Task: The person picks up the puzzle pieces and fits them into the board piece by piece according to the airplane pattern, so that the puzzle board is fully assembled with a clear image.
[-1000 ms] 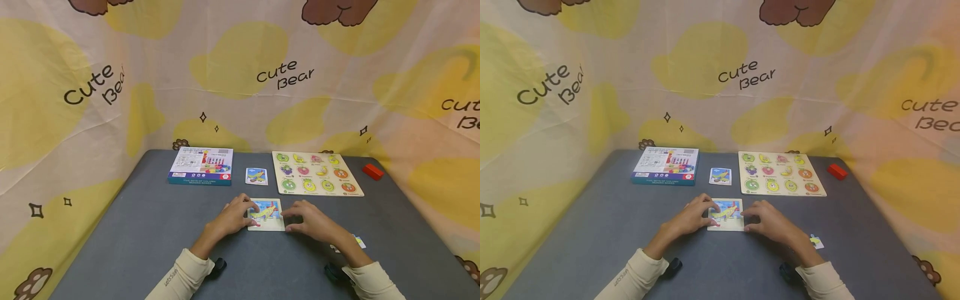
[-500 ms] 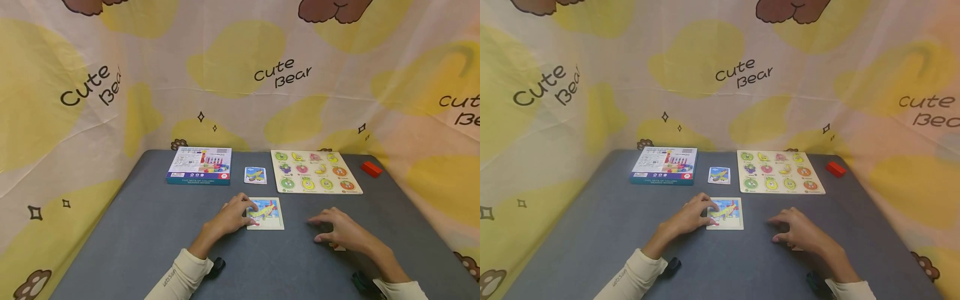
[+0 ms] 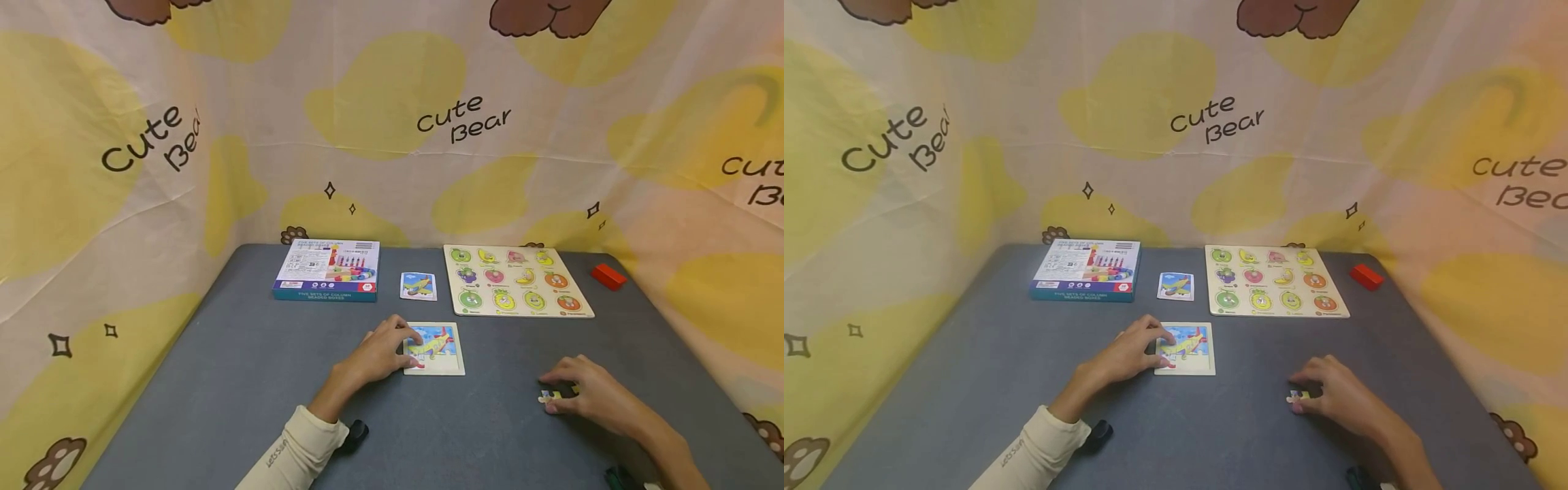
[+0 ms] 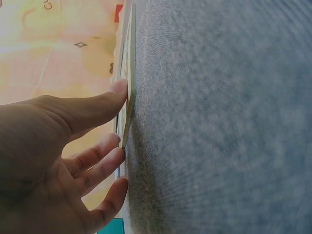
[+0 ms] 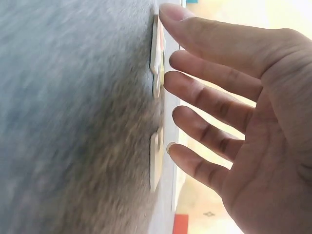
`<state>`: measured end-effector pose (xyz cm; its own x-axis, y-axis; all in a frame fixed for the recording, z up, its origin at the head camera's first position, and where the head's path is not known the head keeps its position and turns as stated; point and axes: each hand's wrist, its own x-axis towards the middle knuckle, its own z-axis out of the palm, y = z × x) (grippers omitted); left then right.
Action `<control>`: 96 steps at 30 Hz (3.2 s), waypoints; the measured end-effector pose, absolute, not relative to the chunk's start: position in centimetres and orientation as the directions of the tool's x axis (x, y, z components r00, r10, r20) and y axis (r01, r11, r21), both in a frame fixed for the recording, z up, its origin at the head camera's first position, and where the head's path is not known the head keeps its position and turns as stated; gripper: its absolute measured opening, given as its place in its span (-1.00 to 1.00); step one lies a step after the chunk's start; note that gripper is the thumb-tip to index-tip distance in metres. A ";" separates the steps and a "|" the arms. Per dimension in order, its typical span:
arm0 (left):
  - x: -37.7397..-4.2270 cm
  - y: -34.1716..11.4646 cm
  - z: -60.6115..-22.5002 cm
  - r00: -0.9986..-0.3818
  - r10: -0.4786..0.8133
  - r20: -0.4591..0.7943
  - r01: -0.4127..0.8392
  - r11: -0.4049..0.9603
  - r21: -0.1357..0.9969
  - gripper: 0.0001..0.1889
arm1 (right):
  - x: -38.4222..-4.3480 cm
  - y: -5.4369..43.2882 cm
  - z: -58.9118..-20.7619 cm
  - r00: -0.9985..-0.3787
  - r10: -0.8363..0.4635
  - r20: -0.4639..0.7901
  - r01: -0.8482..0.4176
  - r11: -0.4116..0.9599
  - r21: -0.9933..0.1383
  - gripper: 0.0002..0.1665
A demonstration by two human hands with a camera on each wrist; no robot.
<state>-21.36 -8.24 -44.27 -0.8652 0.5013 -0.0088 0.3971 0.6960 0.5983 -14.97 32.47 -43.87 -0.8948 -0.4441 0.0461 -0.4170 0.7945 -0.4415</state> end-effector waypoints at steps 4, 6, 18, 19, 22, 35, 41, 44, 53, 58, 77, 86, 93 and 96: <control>-21.4 -8.2 -44.3 -0.864 0.504 -0.003 0.404 0.696 0.594 -0.67 | -14.5 33.3 -44.1 -0.899 -0.435 0.050 -0.414 0.805 -0.424 -0.64; -21.5 -8.2 -44.3 -0.863 0.504 0.000 0.406 0.695 0.593 -0.68 | -14.3 33.6 -44.1 -0.904 -0.425 0.043 -0.403 0.814 -0.419 -0.69; -21.4 -8.3 -44.4 -0.863 0.505 0.009 0.412 0.694 0.590 -0.67 | -13.9 34.1 -44.3 -0.909 -0.407 0.086 -0.401 0.801 -0.445 -0.80; -21.4 -8.3 -44.4 -0.863 0.505 0.005 0.410 0.694 0.591 -0.67 | -13.8 34.1 -44.3 -0.909 -0.407 0.093 -0.403 0.799 -0.445 -0.80; -21.4 -8.3 -44.5 -0.860 0.510 0.013 0.419 0.692 0.588 -0.67 | -13.7 34.1 -44.3 -0.912 -0.399 0.096 -0.397 0.801 -0.448 -0.79; -21.1 -8.3 -44.2 -0.863 0.505 0.011 0.407 0.682 0.608 -0.67 | -14.7 31.9 -44.1 -0.903 -0.402 0.151 -0.426 0.790 -0.442 -0.77; -21.0 -8.3 -44.1 -0.862 0.507 0.012 0.408 0.679 0.610 -0.67 | -16.4 29.9 -43.5 -0.894 -0.440 0.082 -0.429 0.788 -0.441 -0.78; -21.0 -8.4 -44.2 -0.862 0.507 0.013 0.409 0.680 0.608 -0.67 | -17.2 28.8 -43.6 -0.882 -0.463 0.092 -0.453 0.775 -0.441 -0.79; -21.1 -8.3 -44.1 -0.867 0.498 -0.005 0.396 0.695 0.600 -0.67 | -19.0 25.5 -43.6 -0.855 -0.501 0.136 -0.505 0.743 -0.440 -0.80; -21.1 -8.3 -44.1 -0.866 0.500 -0.005 0.400 0.700 0.592 -0.67 | -19.9 23.8 -43.5 -0.843 -0.522 0.131 -0.520 0.727 -0.448 -0.79; -21.2 -8.2 -44.2 -0.869 0.494 -0.011 0.391 0.702 0.595 -0.69 | -22.0 18.0 -43.8 -0.806 -0.587 0.079 -0.551 0.694 -0.463 -0.81; -21.2 -8.3 -44.1 -0.863 0.504 0.000 0.403 0.689 0.602 -0.68 | -22.2 16.6 -43.9 -0.777 -0.623 0.093 -0.583 0.654 -0.482 -0.78; -21.2 -8.3 -44.1 -0.864 0.504 -0.002 0.402 0.691 0.601 -0.67 | -22.3 16.3 -43.9 -0.776 -0.626 0.076 -0.575 0.653 -0.493 -0.78; -21.2 -8.3 -44.1 -0.865 0.502 -0.004 0.399 0.693 0.601 -0.67 | -22.2 16.2 -43.8 -0.778 -0.624 0.066 -0.569 0.657 -0.495 -0.77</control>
